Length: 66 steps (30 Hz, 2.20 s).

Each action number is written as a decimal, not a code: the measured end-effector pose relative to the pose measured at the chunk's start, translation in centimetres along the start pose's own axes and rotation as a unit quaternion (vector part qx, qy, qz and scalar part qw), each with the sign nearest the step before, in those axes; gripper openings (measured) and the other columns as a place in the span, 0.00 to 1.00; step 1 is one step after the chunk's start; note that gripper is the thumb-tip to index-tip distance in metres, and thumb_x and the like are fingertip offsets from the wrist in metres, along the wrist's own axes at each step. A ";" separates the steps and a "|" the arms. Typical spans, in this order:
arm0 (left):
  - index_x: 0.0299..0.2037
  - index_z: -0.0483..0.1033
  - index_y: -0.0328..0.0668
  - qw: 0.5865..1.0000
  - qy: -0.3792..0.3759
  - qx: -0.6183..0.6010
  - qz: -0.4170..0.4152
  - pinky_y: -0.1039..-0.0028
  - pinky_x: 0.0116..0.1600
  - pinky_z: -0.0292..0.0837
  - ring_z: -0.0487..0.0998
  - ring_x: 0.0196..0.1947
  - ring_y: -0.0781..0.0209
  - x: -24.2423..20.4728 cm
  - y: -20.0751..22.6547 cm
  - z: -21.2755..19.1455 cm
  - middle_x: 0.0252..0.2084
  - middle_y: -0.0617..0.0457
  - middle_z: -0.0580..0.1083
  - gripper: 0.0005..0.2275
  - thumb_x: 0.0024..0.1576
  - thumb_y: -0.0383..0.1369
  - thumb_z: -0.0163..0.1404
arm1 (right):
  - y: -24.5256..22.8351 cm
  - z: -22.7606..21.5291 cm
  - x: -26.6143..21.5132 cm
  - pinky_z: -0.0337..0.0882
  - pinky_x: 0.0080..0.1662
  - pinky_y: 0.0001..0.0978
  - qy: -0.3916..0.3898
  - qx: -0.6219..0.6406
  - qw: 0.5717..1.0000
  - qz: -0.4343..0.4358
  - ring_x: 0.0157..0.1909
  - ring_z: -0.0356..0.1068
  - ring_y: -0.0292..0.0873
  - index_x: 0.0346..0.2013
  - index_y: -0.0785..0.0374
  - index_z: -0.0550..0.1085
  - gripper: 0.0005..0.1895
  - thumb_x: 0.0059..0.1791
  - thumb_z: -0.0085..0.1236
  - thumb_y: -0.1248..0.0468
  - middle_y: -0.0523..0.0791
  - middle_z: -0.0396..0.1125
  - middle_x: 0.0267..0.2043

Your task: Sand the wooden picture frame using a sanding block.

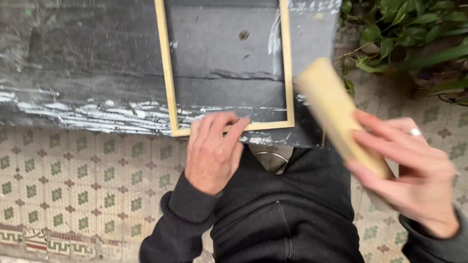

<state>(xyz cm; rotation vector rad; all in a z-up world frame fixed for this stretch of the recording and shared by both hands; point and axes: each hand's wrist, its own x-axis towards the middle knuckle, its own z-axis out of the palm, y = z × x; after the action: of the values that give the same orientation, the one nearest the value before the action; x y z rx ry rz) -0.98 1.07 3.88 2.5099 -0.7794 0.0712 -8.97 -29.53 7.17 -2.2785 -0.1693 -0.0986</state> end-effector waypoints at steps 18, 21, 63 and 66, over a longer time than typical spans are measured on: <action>0.47 0.81 0.40 0.974 0.199 -0.099 0.044 0.67 0.52 0.68 0.78 0.47 0.58 -1.5 -1.0 5.6 0.48 0.54 0.77 0.11 0.55 0.23 0.64 | -1.7 2.5 4.2 0.65 0.47 0.36 -0.138 -0.205 0.958 -0.145 0.44 0.68 0.43 0.53 0.51 0.79 0.29 0.36 0.72 0.56 0.43 0.72 0.58; 0.47 0.82 0.40 0.973 0.207 -0.083 0.049 0.67 0.52 0.67 0.78 0.47 0.58 -1.2 -1.6 5.3 0.48 0.54 0.77 0.11 0.55 0.24 0.63 | -0.8 2.3 5.8 0.66 0.50 0.31 -0.083 -0.271 0.953 -0.107 0.48 0.67 0.46 0.55 0.52 0.79 0.25 0.43 0.74 0.63 0.42 0.72 0.64; 0.48 0.80 0.38 0.977 0.182 -0.096 0.060 0.64 0.51 0.68 0.77 0.48 0.56 -2.1 -1.3 5.8 0.51 0.52 0.77 0.11 0.56 0.24 0.63 | -2.1 4.0 5.8 0.66 0.43 0.40 -0.143 -0.193 0.953 -0.183 0.40 0.69 0.40 0.49 0.54 0.80 0.25 0.37 0.71 0.59 0.44 0.74 0.57; 0.48 0.80 0.37 0.972 0.211 -0.085 0.055 0.65 0.50 0.68 0.77 0.48 0.57 -1.3 -2.0 6.1 0.51 0.52 0.76 0.11 0.56 0.24 0.63 | 1.7 1.3 5.8 0.75 0.47 0.30 -0.137 -0.128 0.979 -0.086 0.47 0.74 0.37 0.50 0.55 0.79 0.20 0.43 0.68 0.64 0.43 0.71 0.59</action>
<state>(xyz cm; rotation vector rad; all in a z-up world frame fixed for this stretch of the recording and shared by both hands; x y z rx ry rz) -1.59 0.23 -2.56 2.1791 -0.7089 0.5349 -2.91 -29.15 5.78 -2.5236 -0.5261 0.1105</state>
